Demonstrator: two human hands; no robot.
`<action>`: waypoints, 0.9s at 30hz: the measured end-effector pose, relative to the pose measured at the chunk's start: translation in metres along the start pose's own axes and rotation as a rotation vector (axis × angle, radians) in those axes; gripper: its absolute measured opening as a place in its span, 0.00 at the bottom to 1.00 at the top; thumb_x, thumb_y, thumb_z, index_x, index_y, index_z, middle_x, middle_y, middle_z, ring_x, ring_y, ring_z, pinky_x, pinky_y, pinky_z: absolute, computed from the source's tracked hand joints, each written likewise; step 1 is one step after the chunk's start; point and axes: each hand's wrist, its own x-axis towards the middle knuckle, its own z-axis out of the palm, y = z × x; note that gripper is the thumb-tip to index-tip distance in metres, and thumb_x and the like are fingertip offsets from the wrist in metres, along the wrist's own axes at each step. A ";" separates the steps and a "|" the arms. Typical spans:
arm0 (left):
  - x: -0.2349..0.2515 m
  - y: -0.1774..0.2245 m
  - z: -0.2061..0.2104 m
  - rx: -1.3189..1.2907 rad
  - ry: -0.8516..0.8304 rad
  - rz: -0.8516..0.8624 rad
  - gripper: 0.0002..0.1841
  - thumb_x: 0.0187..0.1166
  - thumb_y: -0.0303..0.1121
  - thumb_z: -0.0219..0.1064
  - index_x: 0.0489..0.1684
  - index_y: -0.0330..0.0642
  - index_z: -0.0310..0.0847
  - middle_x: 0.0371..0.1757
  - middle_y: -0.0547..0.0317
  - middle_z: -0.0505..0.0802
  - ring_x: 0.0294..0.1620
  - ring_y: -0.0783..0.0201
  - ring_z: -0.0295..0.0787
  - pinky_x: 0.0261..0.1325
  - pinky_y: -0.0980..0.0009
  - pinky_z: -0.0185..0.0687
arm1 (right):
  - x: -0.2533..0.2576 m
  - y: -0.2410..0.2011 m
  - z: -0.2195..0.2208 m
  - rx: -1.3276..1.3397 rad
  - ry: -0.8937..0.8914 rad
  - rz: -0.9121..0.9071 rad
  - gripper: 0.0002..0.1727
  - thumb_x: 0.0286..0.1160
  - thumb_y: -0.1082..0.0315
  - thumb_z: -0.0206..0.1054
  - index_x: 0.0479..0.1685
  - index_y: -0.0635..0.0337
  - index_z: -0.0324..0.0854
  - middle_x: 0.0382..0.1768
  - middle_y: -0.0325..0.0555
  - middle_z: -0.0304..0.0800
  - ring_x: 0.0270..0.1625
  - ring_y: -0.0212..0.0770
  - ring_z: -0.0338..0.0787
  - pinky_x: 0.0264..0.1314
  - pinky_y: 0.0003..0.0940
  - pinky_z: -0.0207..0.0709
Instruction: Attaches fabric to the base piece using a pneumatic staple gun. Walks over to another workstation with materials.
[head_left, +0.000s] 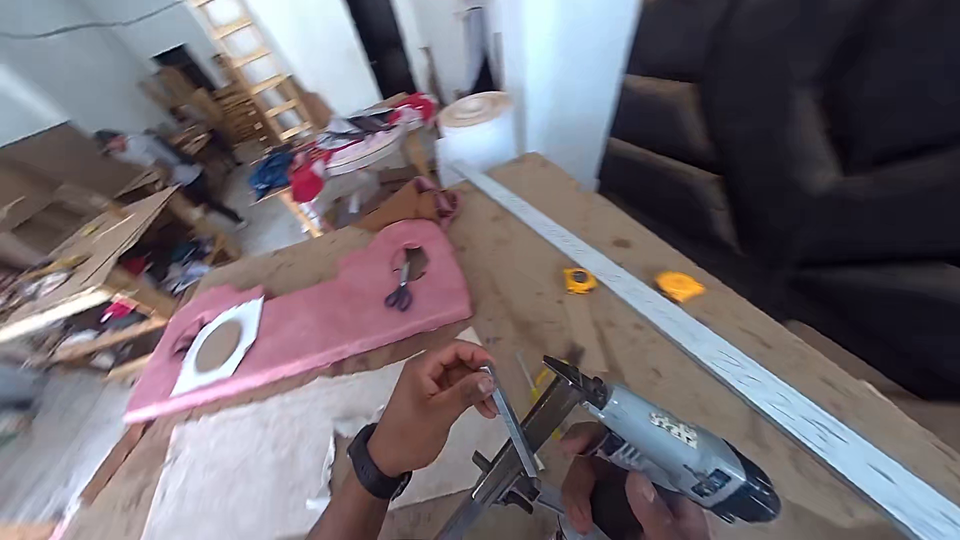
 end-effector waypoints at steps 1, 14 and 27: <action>-0.015 0.006 -0.012 0.015 0.070 0.010 0.12 0.86 0.27 0.64 0.58 0.27 0.81 0.44 0.43 0.93 0.40 0.54 0.94 0.49 0.56 0.95 | 0.004 0.006 0.009 0.012 -0.052 0.033 0.22 0.87 0.48 0.61 0.68 0.53 0.81 0.56 0.58 0.91 0.28 0.43 0.91 0.30 0.37 0.89; -0.139 0.053 -0.081 0.015 0.158 -0.057 0.14 0.83 0.21 0.64 0.64 0.29 0.80 0.47 0.42 0.92 0.40 0.54 0.94 0.48 0.57 0.96 | -0.004 0.054 0.119 0.120 -0.203 0.140 0.27 0.84 0.44 0.62 0.70 0.53 0.78 0.52 0.56 0.91 0.26 0.42 0.89 0.26 0.34 0.87; -0.186 0.009 -0.096 -0.363 0.479 0.497 0.53 0.74 0.81 0.26 0.92 0.54 0.52 0.92 0.53 0.63 0.88 0.46 0.64 0.85 0.42 0.66 | -0.024 0.082 0.205 -0.047 0.062 -0.266 0.24 0.87 0.45 0.58 0.69 0.52 0.76 0.49 0.44 0.91 0.22 0.35 0.84 0.21 0.27 0.82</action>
